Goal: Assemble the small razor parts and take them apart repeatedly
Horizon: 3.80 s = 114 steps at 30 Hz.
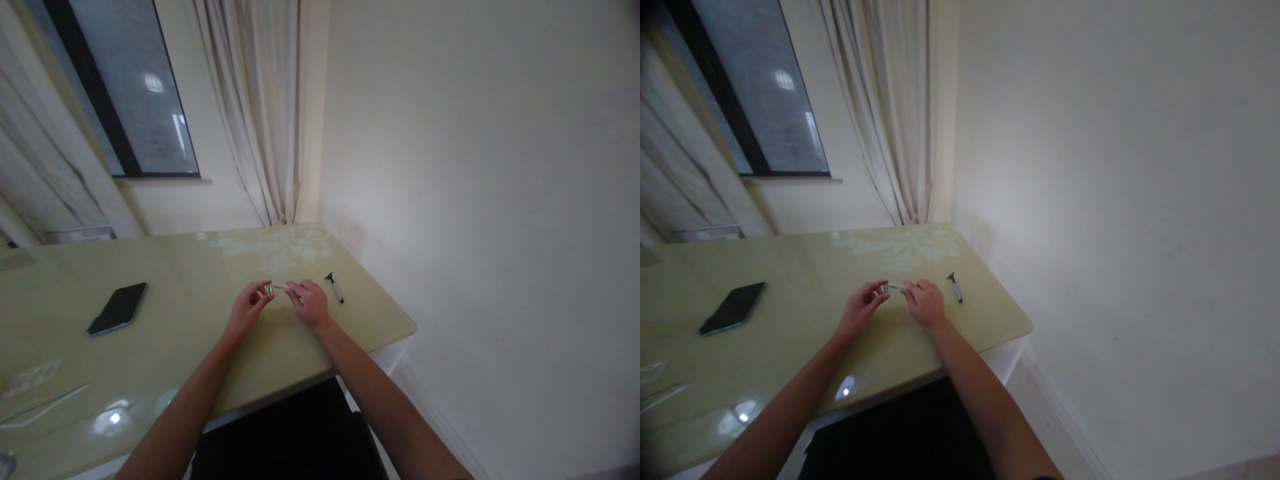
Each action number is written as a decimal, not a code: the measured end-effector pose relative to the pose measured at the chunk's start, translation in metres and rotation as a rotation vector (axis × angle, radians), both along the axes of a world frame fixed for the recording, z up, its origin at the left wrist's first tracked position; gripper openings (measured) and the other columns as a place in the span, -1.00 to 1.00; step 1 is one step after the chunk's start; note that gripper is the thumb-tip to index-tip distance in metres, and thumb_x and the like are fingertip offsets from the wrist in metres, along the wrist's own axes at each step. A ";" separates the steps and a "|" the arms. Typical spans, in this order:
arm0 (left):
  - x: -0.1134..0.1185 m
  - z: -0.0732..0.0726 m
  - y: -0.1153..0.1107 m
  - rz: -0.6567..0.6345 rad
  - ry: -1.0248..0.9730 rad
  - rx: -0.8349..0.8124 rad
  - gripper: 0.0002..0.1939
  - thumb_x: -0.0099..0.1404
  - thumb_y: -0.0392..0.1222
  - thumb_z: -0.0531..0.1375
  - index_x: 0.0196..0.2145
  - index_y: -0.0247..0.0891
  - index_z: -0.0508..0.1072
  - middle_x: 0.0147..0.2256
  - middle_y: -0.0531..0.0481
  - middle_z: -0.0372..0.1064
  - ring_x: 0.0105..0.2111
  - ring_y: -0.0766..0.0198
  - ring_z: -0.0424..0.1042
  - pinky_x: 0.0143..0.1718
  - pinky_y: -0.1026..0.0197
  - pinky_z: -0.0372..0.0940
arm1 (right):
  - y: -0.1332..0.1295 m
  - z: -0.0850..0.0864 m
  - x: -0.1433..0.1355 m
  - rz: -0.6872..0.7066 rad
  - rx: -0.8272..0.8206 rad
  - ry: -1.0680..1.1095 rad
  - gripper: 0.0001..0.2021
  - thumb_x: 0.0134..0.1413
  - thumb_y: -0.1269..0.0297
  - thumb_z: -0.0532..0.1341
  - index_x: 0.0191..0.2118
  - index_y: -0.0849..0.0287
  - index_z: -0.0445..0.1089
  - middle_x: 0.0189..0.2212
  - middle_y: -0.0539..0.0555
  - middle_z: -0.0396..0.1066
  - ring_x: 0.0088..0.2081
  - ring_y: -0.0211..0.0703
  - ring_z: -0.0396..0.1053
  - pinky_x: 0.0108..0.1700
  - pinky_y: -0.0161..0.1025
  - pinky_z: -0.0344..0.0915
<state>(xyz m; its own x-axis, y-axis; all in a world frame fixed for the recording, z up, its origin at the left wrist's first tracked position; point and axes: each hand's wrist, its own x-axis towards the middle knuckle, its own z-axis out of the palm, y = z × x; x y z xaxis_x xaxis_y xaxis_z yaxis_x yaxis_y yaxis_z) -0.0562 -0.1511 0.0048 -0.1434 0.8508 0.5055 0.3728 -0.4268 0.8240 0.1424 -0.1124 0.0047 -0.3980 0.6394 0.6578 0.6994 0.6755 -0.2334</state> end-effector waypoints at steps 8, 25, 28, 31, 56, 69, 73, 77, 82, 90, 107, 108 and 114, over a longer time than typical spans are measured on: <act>0.000 -0.001 0.000 -0.013 0.006 -0.008 -0.61 0.22 0.01 0.33 -0.06 -0.21 0.55 -0.38 0.10 0.34 -0.57 0.41 0.18 -0.53 0.32 0.14 | -0.001 0.001 -0.002 -0.034 -0.009 -0.004 -0.68 0.43 0.09 0.13 0.07 0.06 0.54 -0.29 0.10 0.50 -0.22 -0.13 0.40 -0.13 -0.26 0.21; 0.001 -0.001 0.000 -0.040 -0.008 -0.042 -0.54 0.17 0.05 0.36 -0.03 -0.22 0.55 -0.43 0.11 0.34 -0.56 0.40 0.21 -0.53 0.31 0.14 | -0.001 -0.001 -0.003 0.014 0.033 -0.017 -0.65 0.43 0.04 0.10 0.08 0.03 0.53 -0.29 0.11 0.51 -0.20 -0.12 0.40 -0.10 -0.25 0.22; 0.000 -0.003 0.001 -0.037 -0.012 -0.039 -0.55 0.17 0.04 0.37 -0.04 -0.23 0.55 -0.45 0.12 0.31 -0.56 0.39 0.20 -0.53 0.31 0.13 | 0.000 -0.001 -0.002 -0.028 0.021 -0.007 -0.67 0.44 0.06 0.10 0.06 0.05 0.54 -0.30 0.10 0.50 -0.21 -0.12 0.40 -0.13 -0.24 0.21; 0.000 -0.004 0.001 -0.039 -0.017 -0.032 -0.55 0.17 0.03 0.37 -0.04 -0.23 0.55 -0.46 0.13 0.28 -0.55 0.39 0.19 -0.52 0.31 0.12 | -0.001 0.000 -0.001 -0.045 0.018 0.001 -0.67 0.44 0.08 0.10 0.06 0.06 0.54 -0.30 0.10 0.51 -0.21 -0.12 0.40 -0.12 -0.24 0.20; 0.000 -0.001 -0.001 -0.025 -0.005 -0.022 -0.56 0.16 0.03 0.38 -0.05 -0.22 0.56 -0.47 0.14 0.23 -0.52 0.37 0.22 -0.47 0.30 0.17 | -0.002 0.000 -0.003 -0.010 0.027 -0.013 -0.65 0.44 0.05 0.10 0.09 0.05 0.53 -0.29 0.11 0.50 -0.19 -0.12 0.40 -0.10 -0.24 0.20; -0.001 -0.003 0.000 -0.006 0.039 0.018 -0.61 0.17 0.02 0.37 -0.07 -0.17 0.57 -0.35 0.09 0.29 -0.53 0.40 0.22 -0.50 0.30 0.20 | -0.003 0.000 -0.004 -0.013 0.033 -0.029 -0.66 0.42 0.06 0.12 0.11 0.05 0.51 -0.29 0.12 0.50 -0.19 -0.10 0.41 -0.11 -0.23 0.21; 0.000 -0.001 0.000 -0.007 0.040 0.013 -0.61 0.17 0.03 0.37 -0.08 -0.16 0.57 -0.35 0.09 0.29 -0.54 0.41 0.21 -0.51 0.31 0.20 | -0.002 0.000 -0.002 -0.064 0.017 -0.007 -0.66 0.43 0.09 0.12 0.09 0.08 0.53 -0.29 0.13 0.50 -0.19 -0.10 0.40 -0.11 -0.24 0.22; 0.000 0.000 0.000 -0.010 0.032 0.014 -0.60 0.17 0.02 0.36 -0.06 -0.17 0.57 -0.35 0.09 0.29 -0.54 0.40 0.21 -0.51 0.30 0.20 | -0.003 0.001 -0.002 0.001 0.034 -0.027 -0.64 0.43 0.05 0.10 0.12 0.05 0.51 -0.28 0.12 0.49 -0.18 -0.10 0.40 -0.09 -0.24 0.22; 0.000 -0.001 -0.001 -0.007 0.027 0.011 -0.61 0.20 0.02 0.35 -0.05 -0.18 0.56 -0.35 0.09 0.29 -0.55 0.41 0.19 -0.50 0.30 0.18 | -0.002 0.000 -0.002 -0.046 0.021 -0.009 -0.67 0.42 0.09 0.12 0.09 0.08 0.53 -0.29 0.12 0.50 -0.19 -0.10 0.40 -0.11 -0.23 0.21; 0.001 0.000 -0.001 -0.007 0.023 0.018 -0.59 0.24 0.04 0.32 -0.01 -0.17 0.54 -0.36 0.09 0.29 -0.53 0.39 0.20 -0.49 0.29 0.19 | -0.005 0.002 -0.002 0.026 0.041 -0.030 -0.65 0.44 0.06 0.10 0.09 0.06 0.53 -0.28 0.12 0.49 -0.18 -0.12 0.39 -0.09 -0.24 0.21; 0.000 0.002 -0.003 0.004 0.020 0.009 -0.59 0.25 0.04 0.31 0.00 -0.17 0.54 -0.37 0.10 0.29 -0.54 0.39 0.20 -0.49 0.29 0.18 | -0.006 0.004 -0.002 0.050 0.041 -0.019 -0.66 0.43 0.07 0.11 0.09 0.06 0.53 -0.28 0.10 0.50 -0.20 -0.12 0.40 -0.10 -0.25 0.22; 0.000 0.001 -0.002 0.008 0.017 0.013 -0.59 0.25 0.04 0.31 0.00 -0.17 0.54 -0.37 0.10 0.28 -0.54 0.39 0.19 -0.49 0.29 0.18 | -0.006 0.004 -0.002 0.057 0.045 -0.026 -0.66 0.43 0.06 0.11 0.09 0.06 0.53 -0.29 0.10 0.50 -0.20 -0.12 0.40 -0.10 -0.25 0.22; -0.001 0.000 -0.001 0.002 0.020 0.028 -0.59 0.27 0.02 0.30 0.02 -0.19 0.53 -0.39 0.12 0.27 -0.55 0.40 0.18 -0.51 0.30 0.15 | -0.005 0.004 -0.002 -0.011 0.036 -0.004 -0.67 0.43 0.09 0.12 0.07 0.09 0.54 -0.30 0.11 0.50 -0.21 -0.12 0.39 -0.12 -0.24 0.21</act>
